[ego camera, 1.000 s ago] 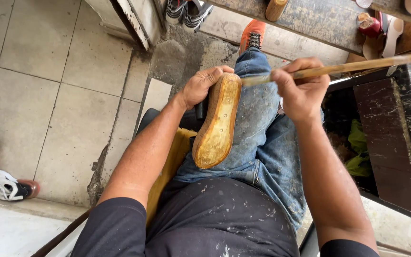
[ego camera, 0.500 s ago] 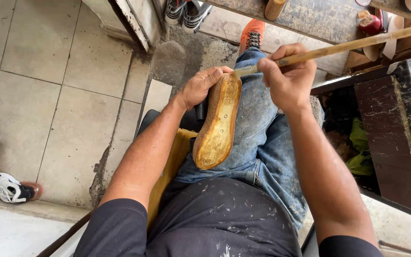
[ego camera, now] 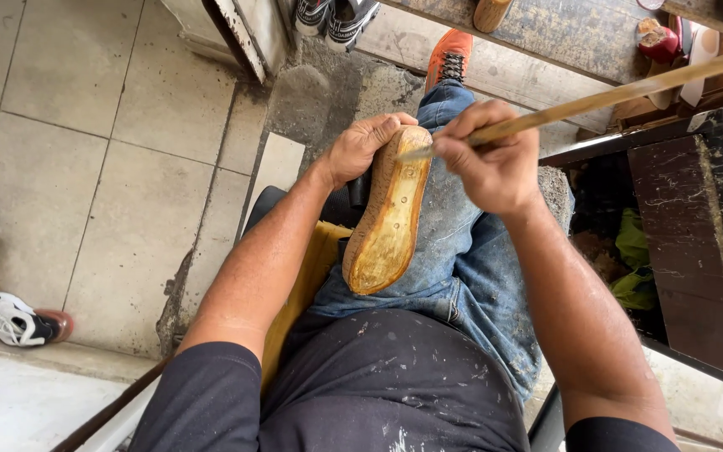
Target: The person sits in a chair and applies a white substance to the sole of a shoe using a brush. They hold the shoe in their left hand and repeatedly dip the brush into a small container to continue painting the sole.
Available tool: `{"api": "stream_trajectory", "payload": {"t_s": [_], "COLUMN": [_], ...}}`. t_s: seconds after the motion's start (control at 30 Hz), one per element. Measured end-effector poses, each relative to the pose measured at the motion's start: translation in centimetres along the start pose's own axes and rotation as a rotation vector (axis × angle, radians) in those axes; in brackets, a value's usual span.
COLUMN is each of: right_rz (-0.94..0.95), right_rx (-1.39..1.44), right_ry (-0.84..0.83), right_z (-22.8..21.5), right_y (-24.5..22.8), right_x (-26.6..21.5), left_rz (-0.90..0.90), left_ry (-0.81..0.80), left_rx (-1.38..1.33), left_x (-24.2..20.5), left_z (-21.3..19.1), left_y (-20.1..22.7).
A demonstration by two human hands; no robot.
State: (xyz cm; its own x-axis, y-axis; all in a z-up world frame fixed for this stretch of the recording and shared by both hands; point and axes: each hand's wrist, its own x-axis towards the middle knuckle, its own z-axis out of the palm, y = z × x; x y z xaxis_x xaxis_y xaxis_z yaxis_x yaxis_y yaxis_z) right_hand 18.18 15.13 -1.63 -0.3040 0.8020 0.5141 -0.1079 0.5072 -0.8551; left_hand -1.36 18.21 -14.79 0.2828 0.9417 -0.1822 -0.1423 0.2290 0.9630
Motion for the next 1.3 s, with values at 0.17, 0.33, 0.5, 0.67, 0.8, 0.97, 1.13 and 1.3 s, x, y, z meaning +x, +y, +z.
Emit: {"api": "stream_trajectory", "payload": {"t_s": [0.17, 0.33, 0.5, 0.67, 0.8, 0.97, 1.13, 1.3], "right_rz": [-0.109, -0.269, -0.168, -0.046, -0.096, -0.001, 0.031, 0.073], "right_rx": [-0.236, -0.353, -0.138, -0.164, -0.265, -0.104, -0.221, -0.141], "right_ry": [-0.01, -0.175, -0.193, 0.08, 0.22, 0.27, 0.329, 0.322], "right_z": [-0.1, 2.1, 3.4, -0.1, -1.7, -0.6, -1.6, -2.9], "right_y": [-0.2, -0.7, -1.8, 0.3, 2.8, 2.7, 3.1, 3.3], "right_x": [-1.1, -6.7, -8.3, -3.0, -0.4, -1.4, -1.1, -1.7], "left_rz": [-0.013, -0.021, -0.011, 0.037, 0.026, 0.017, 0.011, 0.011], "left_ry": [0.011, 0.02, -0.006, -0.005, -0.018, -0.009, -0.031, -0.028], "left_rx": [0.097, 0.086, -0.083, 0.195, 0.052, -0.037, -0.097, -0.081], "left_x": [-0.7, -0.4, 0.3, -1.4, -0.9, -0.3, -1.0, -0.9], "left_z": [0.2, -0.1, -0.5, 0.1, -0.1, -0.2, 0.0, -0.3], "left_y": [0.3, -0.5, -2.1, 1.5, 0.6, -0.7, 0.4, -0.2]}}
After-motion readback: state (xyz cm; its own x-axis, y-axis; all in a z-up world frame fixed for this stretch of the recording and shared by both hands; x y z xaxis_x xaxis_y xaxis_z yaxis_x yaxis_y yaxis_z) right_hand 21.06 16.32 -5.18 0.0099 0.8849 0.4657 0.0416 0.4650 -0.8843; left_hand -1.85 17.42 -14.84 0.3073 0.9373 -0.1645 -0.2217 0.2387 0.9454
